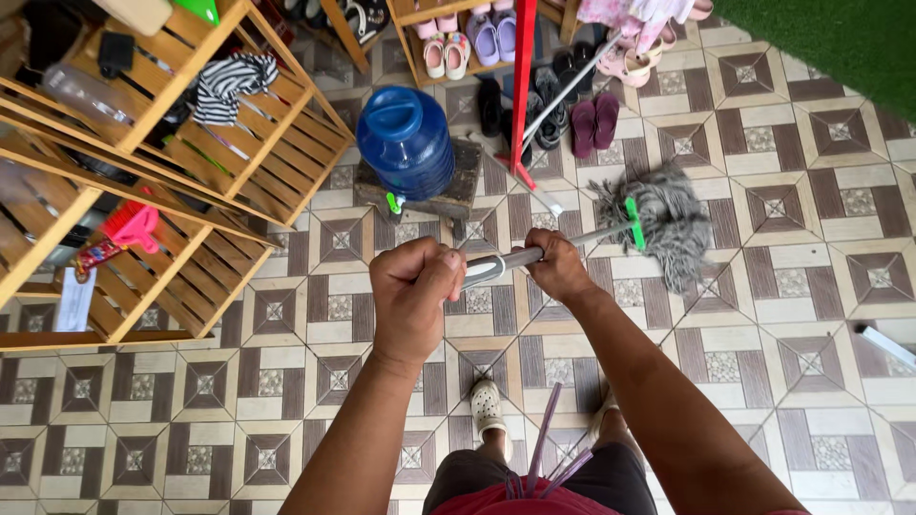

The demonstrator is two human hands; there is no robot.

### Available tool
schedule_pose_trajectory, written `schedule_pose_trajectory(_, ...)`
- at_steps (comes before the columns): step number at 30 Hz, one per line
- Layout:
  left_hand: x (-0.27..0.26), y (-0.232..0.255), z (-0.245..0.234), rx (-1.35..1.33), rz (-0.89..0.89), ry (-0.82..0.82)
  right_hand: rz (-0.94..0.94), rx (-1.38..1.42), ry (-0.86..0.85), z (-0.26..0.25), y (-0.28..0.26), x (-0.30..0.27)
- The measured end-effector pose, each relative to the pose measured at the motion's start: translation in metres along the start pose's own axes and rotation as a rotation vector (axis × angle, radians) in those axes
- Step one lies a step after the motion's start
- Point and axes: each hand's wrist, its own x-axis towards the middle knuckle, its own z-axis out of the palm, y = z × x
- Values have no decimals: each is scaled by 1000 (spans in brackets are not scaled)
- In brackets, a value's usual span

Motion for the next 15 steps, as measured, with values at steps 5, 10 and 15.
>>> schedule_pose_trajectory(5,-22,11,-47,-177,37,-8,13,-78,-153,23,-34,-20)
schedule_pose_trajectory(10,7,31,-72,-318,-33,-266,29,-109,-158,24,-45,-20)
schedule_pose_trajectory(15,45,-33,-34,-336,-64,-256,281,-195,-324,-20,29,23)
